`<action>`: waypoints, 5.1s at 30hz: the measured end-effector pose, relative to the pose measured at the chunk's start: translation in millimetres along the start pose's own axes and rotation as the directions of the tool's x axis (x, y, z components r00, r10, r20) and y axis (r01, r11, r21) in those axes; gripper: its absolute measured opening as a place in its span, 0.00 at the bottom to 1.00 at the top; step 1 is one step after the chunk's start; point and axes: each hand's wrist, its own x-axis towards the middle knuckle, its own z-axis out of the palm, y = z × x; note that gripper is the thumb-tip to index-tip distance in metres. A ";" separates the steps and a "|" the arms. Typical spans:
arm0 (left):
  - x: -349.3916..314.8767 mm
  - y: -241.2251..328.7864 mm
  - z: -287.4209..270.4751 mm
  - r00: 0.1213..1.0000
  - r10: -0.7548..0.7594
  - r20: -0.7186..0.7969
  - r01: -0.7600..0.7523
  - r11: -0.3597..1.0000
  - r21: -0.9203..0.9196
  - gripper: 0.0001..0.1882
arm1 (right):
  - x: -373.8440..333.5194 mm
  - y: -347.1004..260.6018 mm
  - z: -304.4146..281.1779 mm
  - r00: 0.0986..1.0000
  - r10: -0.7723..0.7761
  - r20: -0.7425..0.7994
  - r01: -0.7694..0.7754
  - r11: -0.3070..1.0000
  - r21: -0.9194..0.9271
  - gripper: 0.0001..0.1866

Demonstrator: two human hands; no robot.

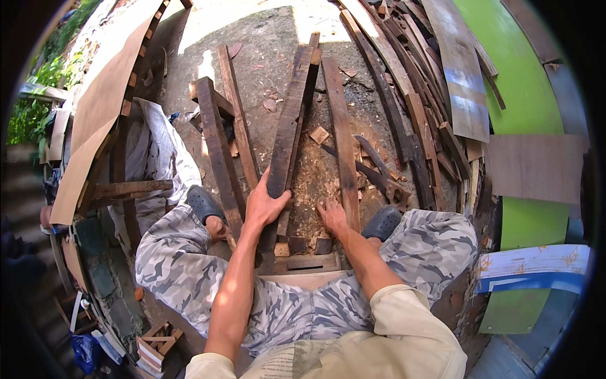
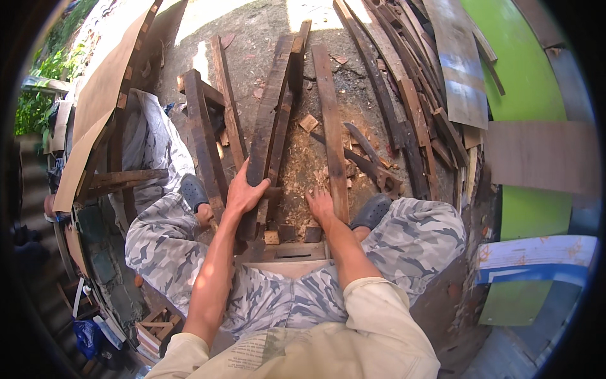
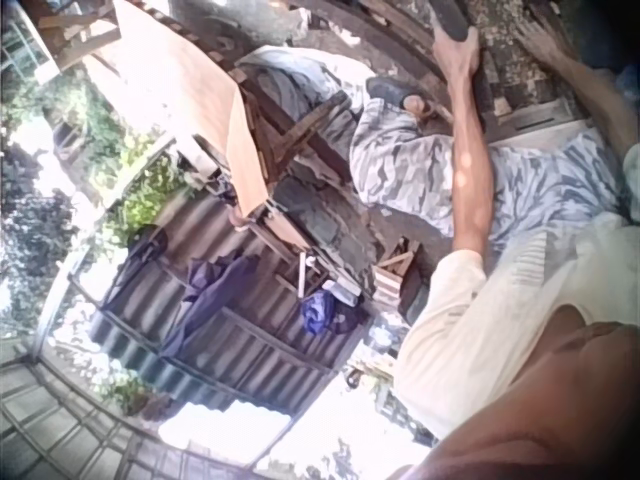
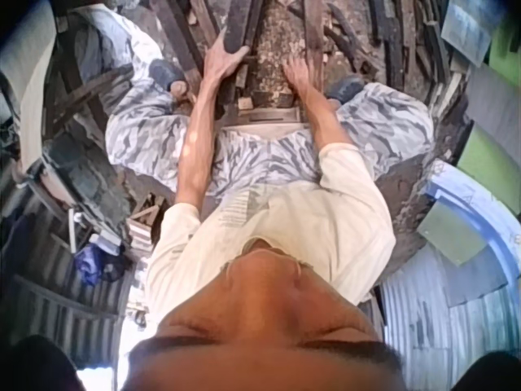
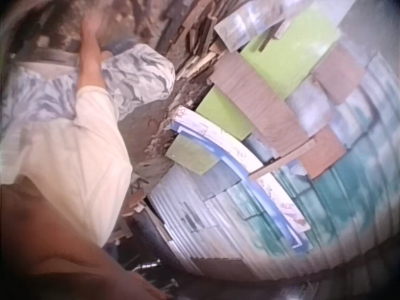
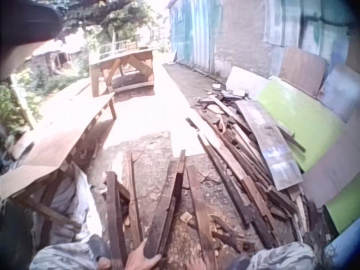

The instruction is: The person sits on the ground and assembles a rectangular wooden frame by placing planks on supports, hammering nails, and sawing a plank to size. The person uses a hammer and a hand saw to join and cut the wood pieces.

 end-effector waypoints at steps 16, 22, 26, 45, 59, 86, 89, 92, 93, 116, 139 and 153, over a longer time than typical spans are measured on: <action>5.2 -7.1 -1.4 0.999 0.002 -0.047 -0.002 1.000 0.002 0.48 | 58.4 35.5 -76.6 0.889 0.111 0.444 -0.433 -0.112 0.894 0.34; 6.6 -16.4 -8.8 0.998 0.021 -0.057 -0.023 0.999 -0.026 0.49 | 52.7 135.2 -138.9 0.586 0.696 0.415 0.165 -0.604 0.780 0.41; 11.0 3.9 1.7 0.997 0.073 -0.030 -0.073 0.997 -0.004 0.47 | 4.2 155.9 -16.7 0.561 0.693 0.453 -0.614 -0.019 0.789 0.48; 8.4 -14.7 2.0 0.998 0.052 -0.042 -0.055 0.997 -0.058 0.44 | -3.1 112.8 -87.9 0.718 0.445 0.536 -0.691 0.549 0.470 0.46; -4.7 -5.9 -6.9 0.999 0.022 -0.049 -0.025 0.998 -0.064 0.33 | -6.9 206.0 -74.9 0.780 0.564 0.271 -0.623 0.735 0.265 0.27; 4.4 -10.5 -3.9 0.997 0.067 -0.044 -0.070 0.996 -0.061 0.38 | 6.0 60.5 -75.0 0.648 0.573 0.502 -0.761 0.470 0.447 0.66; 1.3 -7.1 -4.3 0.998 0.053 -0.035 -0.055 0.997 -0.061 0.42 | 4.0 70.0 -68.8 0.643 0.598 0.479 -0.765 0.462 0.449 0.62; 0.6 -13.9 -7.2 0.999 0.022 -0.033 -0.024 0.998 -0.065 0.44 | -1.5 82.5 -94.3 0.637 0.607 0.474 -0.770 0.471 0.431 0.56; -0.7 -15.1 -8.1 1.000 0.021 -0.021 -0.022 0.998 -0.064 0.45 | -5.9 87.0 -100.0 0.635 0.623 0.456 -0.771 0.476 0.424 0.56; 9.0 1.4 32.9 0.982 -0.107 0.159 0.156 0.927 -0.340 0.37 | -99.1 144.9 -324.0 0.783 0.622 0.009 -0.252 0.305 0.918 0.33; 1.5 166.2 210.6 0.996 -0.005 0.086 0.056 0.795 -0.604 0.22 | -92.9 198.7 -355.5 0.796 0.585 0.158 -0.181 -0.020 0.983 0.35; -5.6 98.0 160.2 0.995 -0.100 0.008 0.096 0.929 -0.357 0.37 | -107.6 173.6 -389.2 0.798 0.588 0.132 -0.219 0.079 0.972 0.35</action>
